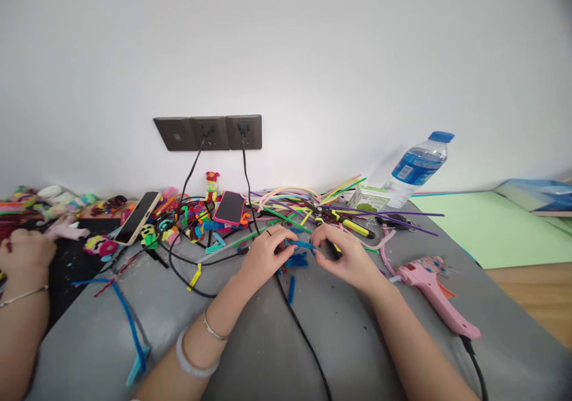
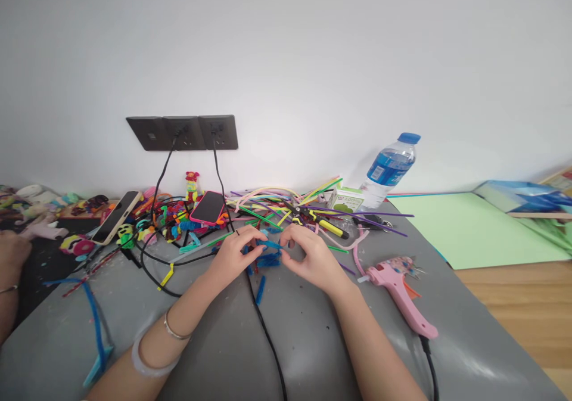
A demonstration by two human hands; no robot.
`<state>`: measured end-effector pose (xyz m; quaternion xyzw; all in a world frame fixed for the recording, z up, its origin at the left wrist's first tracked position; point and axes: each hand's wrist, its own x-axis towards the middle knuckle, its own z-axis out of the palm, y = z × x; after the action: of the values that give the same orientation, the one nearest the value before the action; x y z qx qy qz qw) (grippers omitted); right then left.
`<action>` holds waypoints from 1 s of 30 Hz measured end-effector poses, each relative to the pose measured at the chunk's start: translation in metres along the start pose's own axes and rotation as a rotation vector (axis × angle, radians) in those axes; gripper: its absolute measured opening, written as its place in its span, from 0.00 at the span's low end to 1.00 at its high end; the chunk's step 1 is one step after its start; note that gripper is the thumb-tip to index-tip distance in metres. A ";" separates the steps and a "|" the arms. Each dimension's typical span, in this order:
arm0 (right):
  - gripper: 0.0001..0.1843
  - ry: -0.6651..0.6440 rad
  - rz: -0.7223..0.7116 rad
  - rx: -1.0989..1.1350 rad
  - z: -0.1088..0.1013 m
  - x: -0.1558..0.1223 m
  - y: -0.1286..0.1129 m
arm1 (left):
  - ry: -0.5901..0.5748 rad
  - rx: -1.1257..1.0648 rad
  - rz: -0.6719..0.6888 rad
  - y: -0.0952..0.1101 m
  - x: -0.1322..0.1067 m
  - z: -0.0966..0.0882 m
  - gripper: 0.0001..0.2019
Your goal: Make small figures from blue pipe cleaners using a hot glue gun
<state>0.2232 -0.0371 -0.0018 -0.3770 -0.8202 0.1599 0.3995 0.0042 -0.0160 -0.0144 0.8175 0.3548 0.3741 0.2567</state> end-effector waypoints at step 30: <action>0.09 -0.013 0.021 0.007 0.001 -0.001 0.001 | 0.006 0.003 -0.007 -0.001 0.000 0.001 0.06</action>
<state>0.2236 -0.0371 -0.0032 -0.3830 -0.8183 0.1692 0.3937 0.0043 -0.0162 -0.0153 0.8155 0.3591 0.3751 0.2555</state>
